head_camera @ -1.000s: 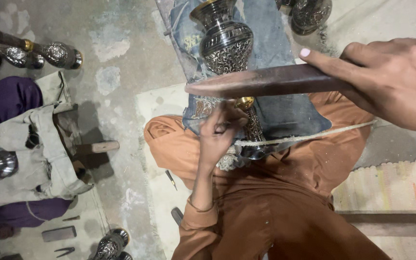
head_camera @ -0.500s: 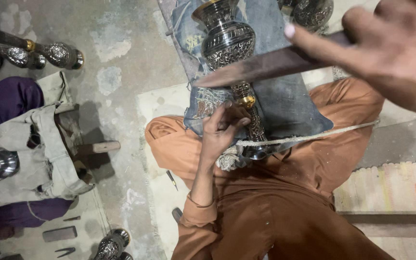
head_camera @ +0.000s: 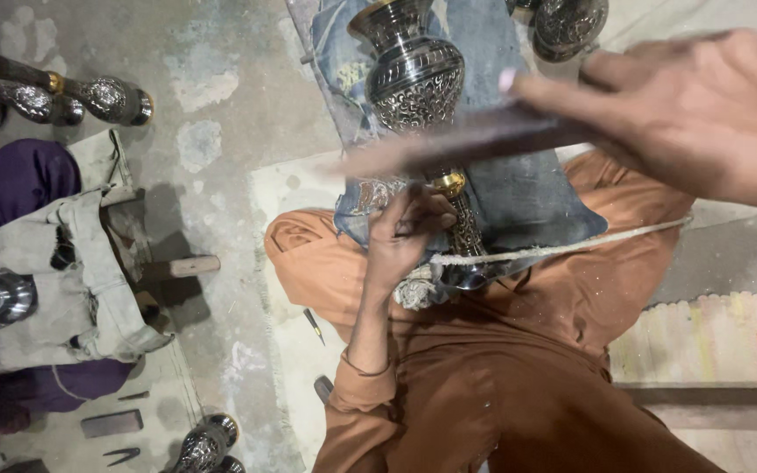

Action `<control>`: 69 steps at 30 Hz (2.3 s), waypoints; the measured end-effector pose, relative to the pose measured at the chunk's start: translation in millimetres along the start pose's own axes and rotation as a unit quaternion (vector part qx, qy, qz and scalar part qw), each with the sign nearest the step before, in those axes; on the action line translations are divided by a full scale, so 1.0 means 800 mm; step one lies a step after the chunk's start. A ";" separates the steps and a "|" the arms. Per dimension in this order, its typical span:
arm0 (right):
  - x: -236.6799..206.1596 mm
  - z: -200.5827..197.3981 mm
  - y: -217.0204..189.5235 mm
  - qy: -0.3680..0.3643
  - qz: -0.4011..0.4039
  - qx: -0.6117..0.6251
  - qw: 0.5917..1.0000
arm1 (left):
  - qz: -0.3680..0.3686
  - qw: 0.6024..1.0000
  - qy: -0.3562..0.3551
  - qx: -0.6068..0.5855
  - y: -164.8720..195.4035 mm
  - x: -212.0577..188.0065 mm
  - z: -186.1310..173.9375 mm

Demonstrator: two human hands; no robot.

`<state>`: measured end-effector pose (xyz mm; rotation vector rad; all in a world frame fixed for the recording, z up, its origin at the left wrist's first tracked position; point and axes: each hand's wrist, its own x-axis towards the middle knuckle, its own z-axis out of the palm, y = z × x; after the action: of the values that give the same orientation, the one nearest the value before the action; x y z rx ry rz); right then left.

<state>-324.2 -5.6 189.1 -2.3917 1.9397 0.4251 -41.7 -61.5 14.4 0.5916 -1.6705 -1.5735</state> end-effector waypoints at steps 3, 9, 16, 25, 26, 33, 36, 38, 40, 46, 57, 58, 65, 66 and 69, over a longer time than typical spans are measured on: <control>-0.005 0.015 0.003 0.054 0.007 0.187 0.981 | -0.007 1.000 0.003 -0.016 0.004 0.002 0.000; -0.011 0.030 0.005 0.031 0.013 0.123 0.992 | 0.004 1.000 -0.014 0.027 0.005 0.002 -0.006; -0.020 0.026 -0.003 0.032 0.022 0.010 0.999 | 0.042 0.999 -0.021 -0.008 -0.006 0.003 -0.007; -0.021 0.026 -0.002 0.032 0.050 0.129 0.990 | -0.015 0.999 -0.028 0.020 -0.005 0.002 -0.011; -0.021 0.025 -0.001 0.094 0.048 0.265 0.958 | -0.004 0.999 -0.029 0.035 -0.005 0.003 -0.011; -0.024 0.013 -0.010 0.021 0.061 0.191 0.980 | 0.049 0.994 -0.052 0.081 -0.003 0.009 -0.017; -0.030 0.023 -0.006 0.018 0.048 0.043 0.998 | 0.052 0.993 -0.055 0.093 -0.005 0.010 -0.018; -0.030 0.036 -0.005 0.178 0.011 0.197 0.964 | 0.057 0.992 -0.058 0.094 -0.008 0.009 -0.019; -0.037 0.044 0.003 0.120 0.035 0.101 0.987 | 0.062 0.992 -0.065 0.086 -0.012 0.010 -0.020; -0.036 0.050 0.000 0.101 0.020 0.093 0.990 | 0.132 0.981 -0.084 0.117 -0.019 0.017 -0.022; -0.042 0.049 0.001 0.099 0.003 -0.160 0.982 | 0.051 0.994 -0.057 0.073 -0.011 0.014 -0.015; -0.043 0.046 0.001 0.106 0.011 -0.110 0.988 | 0.038 0.995 -0.035 0.081 -0.011 0.011 -0.014; -0.030 0.006 0.013 0.132 -0.026 -0.022 0.991 | 0.004 1.000 -0.006 -0.001 -0.016 0.002 -0.007; -0.028 0.002 0.012 0.191 -0.041 0.032 0.980 | 0.006 1.000 -0.004 -0.023 -0.016 0.003 -0.006; -0.026 0.000 0.006 0.226 -0.019 0.184 0.956 | 0.008 1.000 -0.004 -0.007 -0.016 0.005 -0.007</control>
<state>-332.7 13.1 194.6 -2.4070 1.8963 -0.4928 -41.5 -69.6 2.6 0.5634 -1.6649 -1.5773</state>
